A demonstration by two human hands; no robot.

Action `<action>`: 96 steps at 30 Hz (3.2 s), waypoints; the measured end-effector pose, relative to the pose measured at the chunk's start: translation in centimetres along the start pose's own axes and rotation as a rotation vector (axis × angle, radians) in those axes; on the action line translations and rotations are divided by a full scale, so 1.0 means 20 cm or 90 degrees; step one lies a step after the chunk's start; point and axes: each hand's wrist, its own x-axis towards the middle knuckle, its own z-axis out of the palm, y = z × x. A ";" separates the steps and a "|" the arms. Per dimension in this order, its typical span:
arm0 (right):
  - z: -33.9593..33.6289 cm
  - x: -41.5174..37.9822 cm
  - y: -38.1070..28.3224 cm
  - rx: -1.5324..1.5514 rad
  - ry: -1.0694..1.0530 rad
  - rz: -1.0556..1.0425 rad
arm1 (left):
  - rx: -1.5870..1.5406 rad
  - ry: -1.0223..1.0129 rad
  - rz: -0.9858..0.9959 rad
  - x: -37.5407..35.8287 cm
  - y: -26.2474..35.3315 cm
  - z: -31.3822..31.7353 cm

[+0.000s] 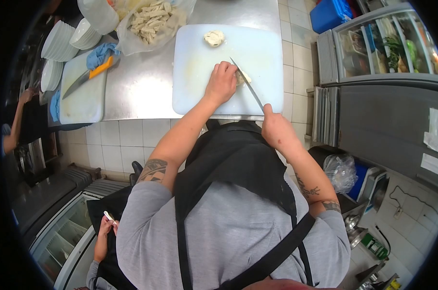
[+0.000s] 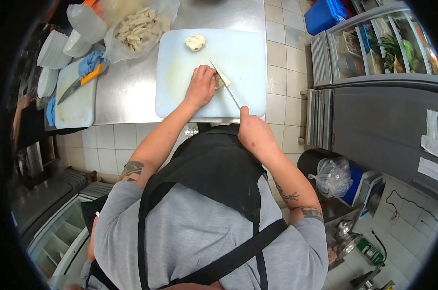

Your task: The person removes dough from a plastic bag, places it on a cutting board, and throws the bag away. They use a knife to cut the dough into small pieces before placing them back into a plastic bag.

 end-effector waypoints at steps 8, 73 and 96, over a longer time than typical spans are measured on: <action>0.21 0.18 0.09 0.044 -0.006 -0.012 | 0.010 -0.011 -0.005 0.00 0.01 -0.03; 0.10 0.02 0.26 -0.006 0.046 0.044 | 0.170 -0.361 0.292 -0.01 -0.03 -0.25; 0.22 -0.27 0.65 0.424 0.381 0.061 | 0.114 -0.192 0.130 0.19 0.02 0.20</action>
